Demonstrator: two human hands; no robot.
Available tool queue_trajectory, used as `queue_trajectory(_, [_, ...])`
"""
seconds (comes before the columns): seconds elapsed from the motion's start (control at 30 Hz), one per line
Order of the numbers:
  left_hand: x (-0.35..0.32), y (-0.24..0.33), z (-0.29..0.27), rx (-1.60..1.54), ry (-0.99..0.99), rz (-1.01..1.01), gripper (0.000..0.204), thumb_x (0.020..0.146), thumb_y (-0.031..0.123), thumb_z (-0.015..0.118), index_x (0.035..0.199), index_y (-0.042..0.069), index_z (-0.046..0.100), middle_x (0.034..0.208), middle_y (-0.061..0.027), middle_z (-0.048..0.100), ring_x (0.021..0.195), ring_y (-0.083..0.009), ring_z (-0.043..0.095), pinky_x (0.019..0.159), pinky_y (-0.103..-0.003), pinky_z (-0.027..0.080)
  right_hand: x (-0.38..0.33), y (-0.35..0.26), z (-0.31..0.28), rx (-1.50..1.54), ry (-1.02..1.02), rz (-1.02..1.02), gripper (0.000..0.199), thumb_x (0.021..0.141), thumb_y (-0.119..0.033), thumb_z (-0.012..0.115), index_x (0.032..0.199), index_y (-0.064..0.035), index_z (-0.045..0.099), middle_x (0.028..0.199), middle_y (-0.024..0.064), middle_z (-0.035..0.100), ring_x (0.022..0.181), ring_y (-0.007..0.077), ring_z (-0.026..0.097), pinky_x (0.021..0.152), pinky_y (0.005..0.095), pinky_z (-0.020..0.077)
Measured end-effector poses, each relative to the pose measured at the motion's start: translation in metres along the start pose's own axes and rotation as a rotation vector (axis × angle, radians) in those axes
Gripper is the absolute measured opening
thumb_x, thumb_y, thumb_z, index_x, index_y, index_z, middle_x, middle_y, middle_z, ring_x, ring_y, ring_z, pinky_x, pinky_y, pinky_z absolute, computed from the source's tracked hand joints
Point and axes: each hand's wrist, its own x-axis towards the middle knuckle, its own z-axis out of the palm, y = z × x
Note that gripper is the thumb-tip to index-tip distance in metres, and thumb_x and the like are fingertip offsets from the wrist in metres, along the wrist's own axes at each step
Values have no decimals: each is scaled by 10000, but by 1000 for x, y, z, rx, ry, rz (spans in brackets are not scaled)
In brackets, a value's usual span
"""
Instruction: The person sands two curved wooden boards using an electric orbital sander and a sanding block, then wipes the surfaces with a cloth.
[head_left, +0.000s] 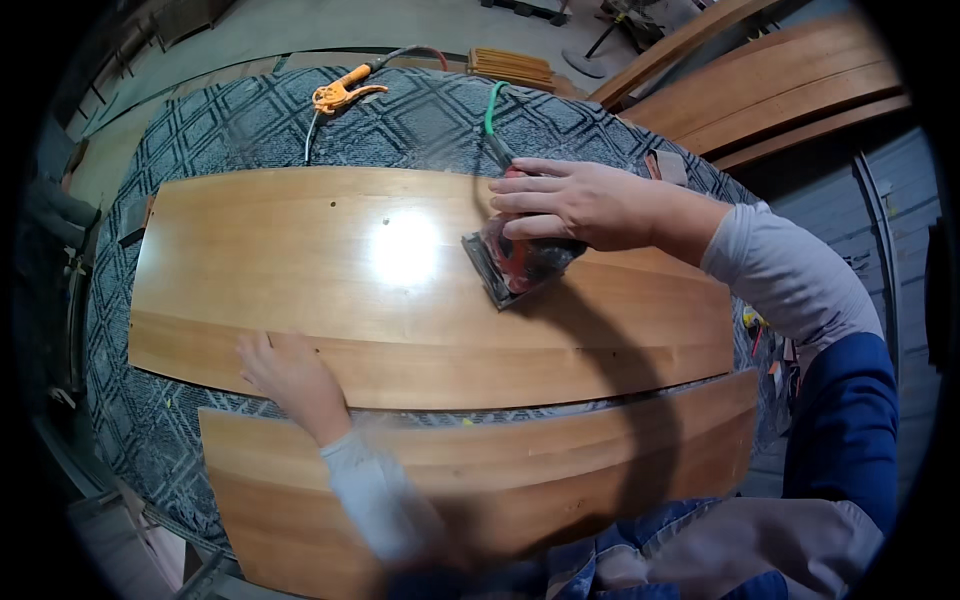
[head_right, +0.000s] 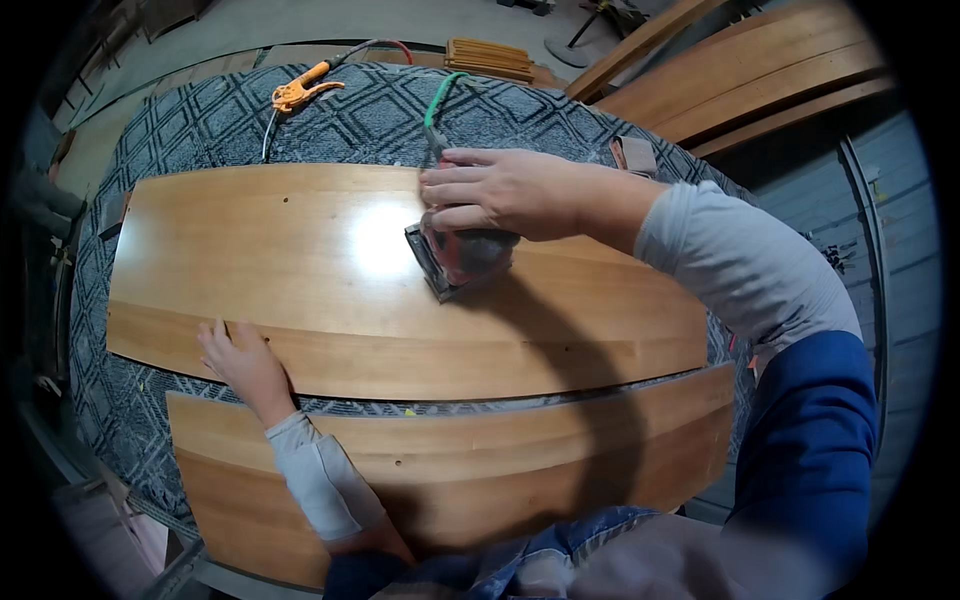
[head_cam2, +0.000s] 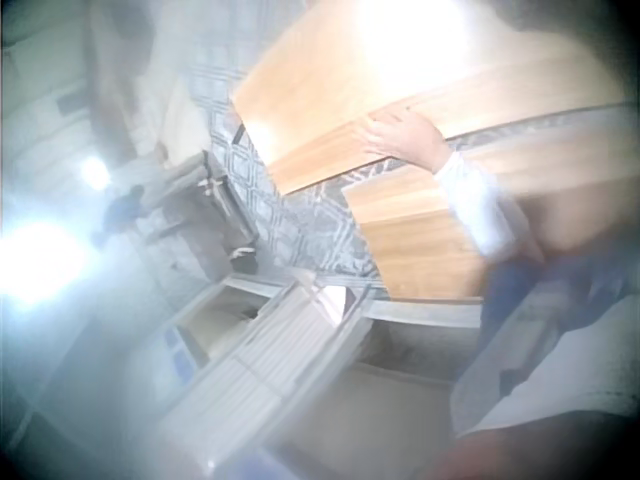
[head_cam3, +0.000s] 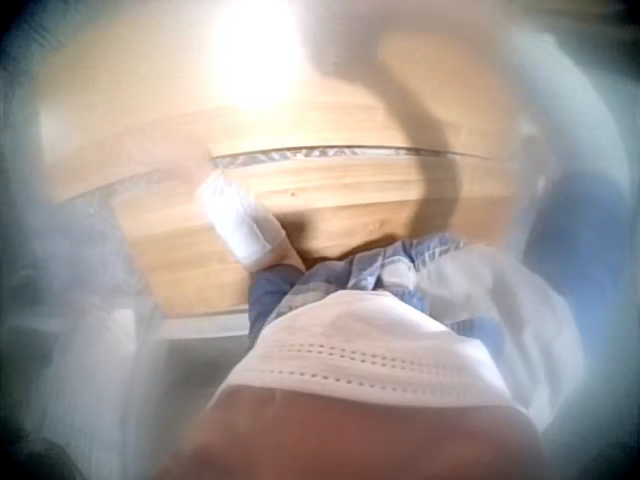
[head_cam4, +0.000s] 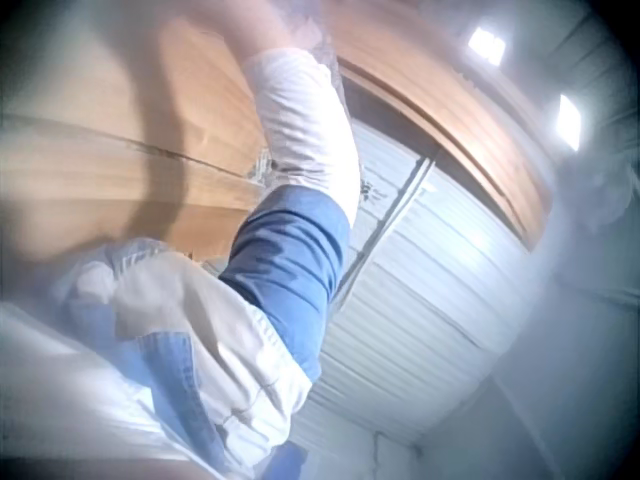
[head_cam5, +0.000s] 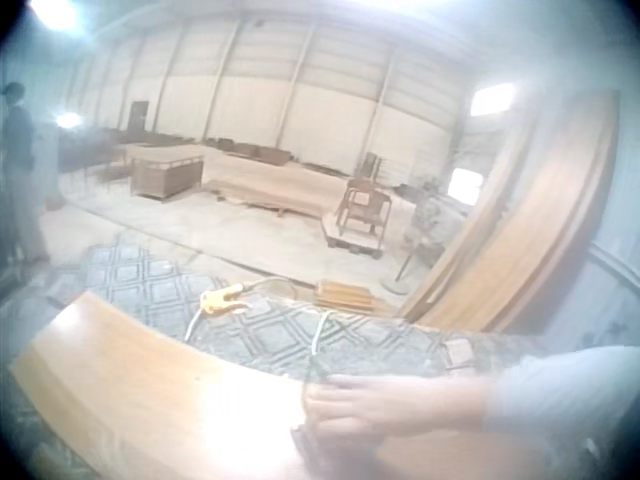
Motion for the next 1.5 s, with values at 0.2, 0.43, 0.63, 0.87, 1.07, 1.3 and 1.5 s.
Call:
queue_trajectory(0.2, [-1, -2, 14, 215, 137, 114, 606, 1018, 368, 481, 1431, -75, 468, 1534, -246, 441, 1483, -375, 331, 1221, -571, 199, -32, -56, -27, 275, 53, 491, 631, 627, -190, 811, 1157, -6, 523, 984, 177, 598, 964, 381, 604, 800, 438, 508])
queue_trajectory(0.43, [10, -29, 1, 194, 27, 254, 596, 1020, 336, 486, 1435, -92, 459, 1551, -260, 416, 1489, -374, 324, 1233, -493, 207, -84, -205, -95, 705, 263, 520, 689, 664, -328, 857, 1182, -10, 532, 987, 199, 600, 906, 405, 627, 782, 455, 516])
queue_trajectory(0.63, [-83, -63, -52, -610, -322, 244, 389, 1075, 209, 482, 1346, -58, 563, 1359, -186, 581, 1262, -265, 545, 1084, -363, 424, -119, -340, -47, 1006, 164, 545, 543, 714, -374, 805, 1009, -12, 530, 905, 199, 598, 800, 398, 650, 681, 470, 530])
queue_trajectory(0.87, [-363, -3, -204, -733, -526, 51, 219, 1017, 59, 559, 1192, -25, 661, 1193, -146, 664, 1129, -263, 619, 1022, -359, 459, -198, -393, -56, 1112, 40, 1016, 657, 668, -415, 836, 1114, -15, 567, 1007, 230, 656, 910, 420, 679, 766, 469, 561])
queue_trajectory(1.07, [-405, 32, -257, -691, -691, 315, 358, 914, 67, 723, 1256, -11, 656, 1266, -191, 664, 1162, -306, 634, 1006, -370, 478, -259, -420, -48, 852, 108, 1153, 654, 670, -415, 852, 1091, -15, 551, 941, 219, 671, 867, 438, 679, 752, 496, 555])
queue_trajectory(1.3, [-429, 29, -240, -1098, -754, 181, 562, 888, 44, 761, 1401, -29, 544, 1388, -189, 602, 1252, -285, 608, 1071, -371, 460, -171, -457, -36, 1028, 379, 868, 809, 655, -435, 869, 1248, -1, 531, 1096, 240, 637, 944, 432, 673, 784, 485, 554])
queue_trajectory(1.5, [-410, -5, -248, -1379, -647, -22, 496, 926, -83, 669, 1401, -86, 525, 1431, -203, 560, 1308, -253, 556, 1111, -363, 445, -118, -459, -46, 970, 367, 668, 751, 705, -425, 825, 1318, -99, 540, 1093, 187, 608, 931, 407, 673, 761, 472, 568])
